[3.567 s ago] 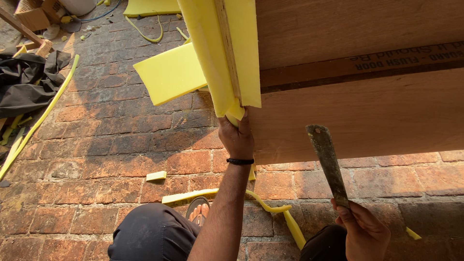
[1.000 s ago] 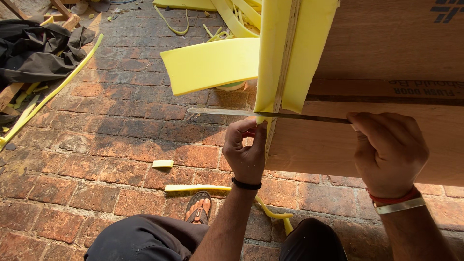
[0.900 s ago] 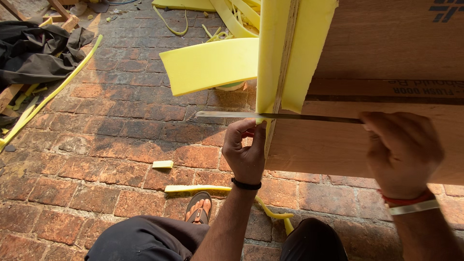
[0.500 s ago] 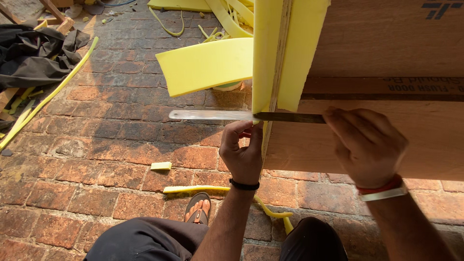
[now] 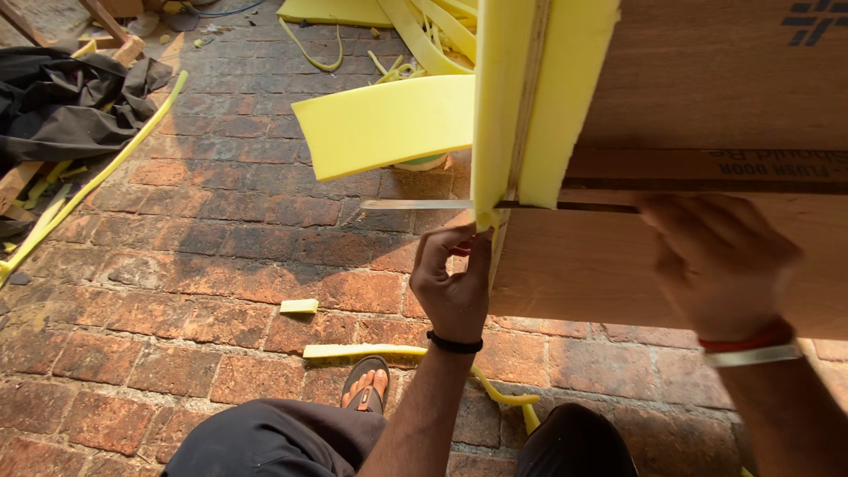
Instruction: The person cuts and shapes a yellow foam strip attached to a wooden board using a hand saw and a metal file. They then apply an adhesive with a spray gun and press the foam edge to bond it.
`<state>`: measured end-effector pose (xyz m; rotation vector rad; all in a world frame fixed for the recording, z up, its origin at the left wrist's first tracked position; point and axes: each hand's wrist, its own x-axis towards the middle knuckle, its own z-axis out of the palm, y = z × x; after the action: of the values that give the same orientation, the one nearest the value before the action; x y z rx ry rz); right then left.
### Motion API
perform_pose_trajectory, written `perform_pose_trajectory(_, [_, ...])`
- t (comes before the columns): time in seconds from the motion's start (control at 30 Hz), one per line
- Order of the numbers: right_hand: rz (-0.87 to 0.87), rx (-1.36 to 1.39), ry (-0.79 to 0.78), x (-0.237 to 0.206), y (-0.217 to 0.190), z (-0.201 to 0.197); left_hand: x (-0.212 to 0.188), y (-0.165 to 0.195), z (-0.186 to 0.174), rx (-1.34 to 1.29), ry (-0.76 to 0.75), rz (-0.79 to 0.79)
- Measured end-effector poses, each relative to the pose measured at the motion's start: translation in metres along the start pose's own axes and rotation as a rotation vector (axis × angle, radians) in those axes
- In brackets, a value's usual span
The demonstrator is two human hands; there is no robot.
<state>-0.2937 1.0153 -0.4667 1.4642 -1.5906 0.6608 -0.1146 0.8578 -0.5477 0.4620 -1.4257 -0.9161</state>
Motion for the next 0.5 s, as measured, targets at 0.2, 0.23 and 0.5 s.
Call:
perform_pose_trajectory(0.2, [-0.04, 0.003, 0.055, -0.001, -0.011, 0.02, 0.001, -0.004, -0.002, -0.002, 0.008, 0.01])
perform_pose_trajectory(0.23, [-0.051, 0.009, 0.053, 0.001, -0.016, 0.026, 0.001, -0.005, -0.001, 0.013, 0.008, 0.014])
perform_pose_trajectory(0.5, [0.06, -0.102, -0.078, -0.018, 0.008, -0.004, -0.001, 0.0, 0.0, 0.003, 0.026, 0.031])
